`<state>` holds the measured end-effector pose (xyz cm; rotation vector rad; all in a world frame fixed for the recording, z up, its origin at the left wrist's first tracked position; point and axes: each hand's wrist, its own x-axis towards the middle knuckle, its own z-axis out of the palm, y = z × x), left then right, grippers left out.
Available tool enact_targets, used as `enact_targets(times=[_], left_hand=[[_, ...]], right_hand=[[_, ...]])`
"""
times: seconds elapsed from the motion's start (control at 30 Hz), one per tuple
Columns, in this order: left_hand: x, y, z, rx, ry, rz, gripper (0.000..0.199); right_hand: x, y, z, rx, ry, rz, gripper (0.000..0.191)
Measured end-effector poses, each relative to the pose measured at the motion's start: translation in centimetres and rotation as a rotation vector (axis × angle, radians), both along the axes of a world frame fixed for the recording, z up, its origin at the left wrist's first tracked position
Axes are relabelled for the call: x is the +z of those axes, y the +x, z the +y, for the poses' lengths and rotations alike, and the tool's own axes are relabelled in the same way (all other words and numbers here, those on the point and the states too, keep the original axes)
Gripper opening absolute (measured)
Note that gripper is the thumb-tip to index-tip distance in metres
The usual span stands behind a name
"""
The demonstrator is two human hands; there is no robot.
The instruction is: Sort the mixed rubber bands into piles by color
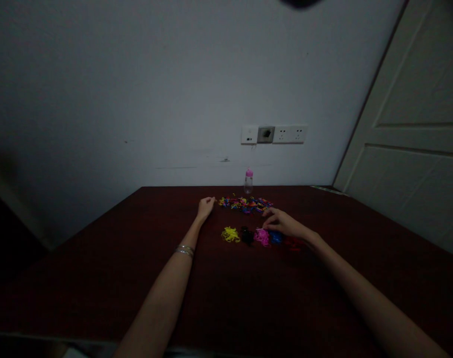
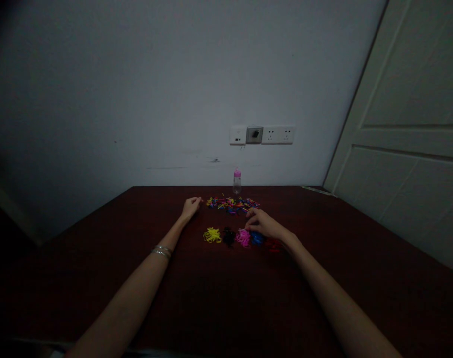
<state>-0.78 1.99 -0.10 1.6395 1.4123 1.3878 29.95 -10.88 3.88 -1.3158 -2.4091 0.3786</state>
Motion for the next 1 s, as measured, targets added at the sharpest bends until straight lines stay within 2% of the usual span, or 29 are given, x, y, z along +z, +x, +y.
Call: enact_targets(times=[0.2, 0.37, 0.47, 0.6, 0.73, 0.83, 1.0], left_hand=[[0.1, 0.2, 0.0, -0.002, 0.003, 0.013, 0.029], [0.0, 0.4, 0.0, 0.012, -0.006, 0.014, 0.024], [0.1, 0.6, 0.0, 0.024, -0.016, 0.011, 0.021], [0.2, 0.7, -0.1, 0.036, -0.031, 0.038, 0.019], [0.1, 0.7, -0.1, 0.031, -0.022, 0.081, 0.021], [-0.2, 0.6, 0.2, 0.017, -0.004, 0.097, 0.022], [-0.6, 0.5, 0.7, 0.012, 0.001, 0.118, 0.017]], right_hand=[[-0.6, 0.8, 0.5, -0.013, 0.025, 0.091, 0.025], [-1.2, 2.1, 1.1, -0.098, 0.052, 0.198, 0.027], [-1.2, 2.6, 1.1, -0.113, -0.008, 0.25, 0.029], [-0.7, 2.4, 0.7, -0.056, -0.116, 0.233, 0.031], [-0.5, 2.0, 0.4, -0.037, -0.135, 0.233, 0.033], [-0.7, 2.3, 0.7, -0.092, -0.071, 0.294, 0.034], [-1.6, 3.8, 1.5, -0.218, 0.14, 0.301, 0.031]])
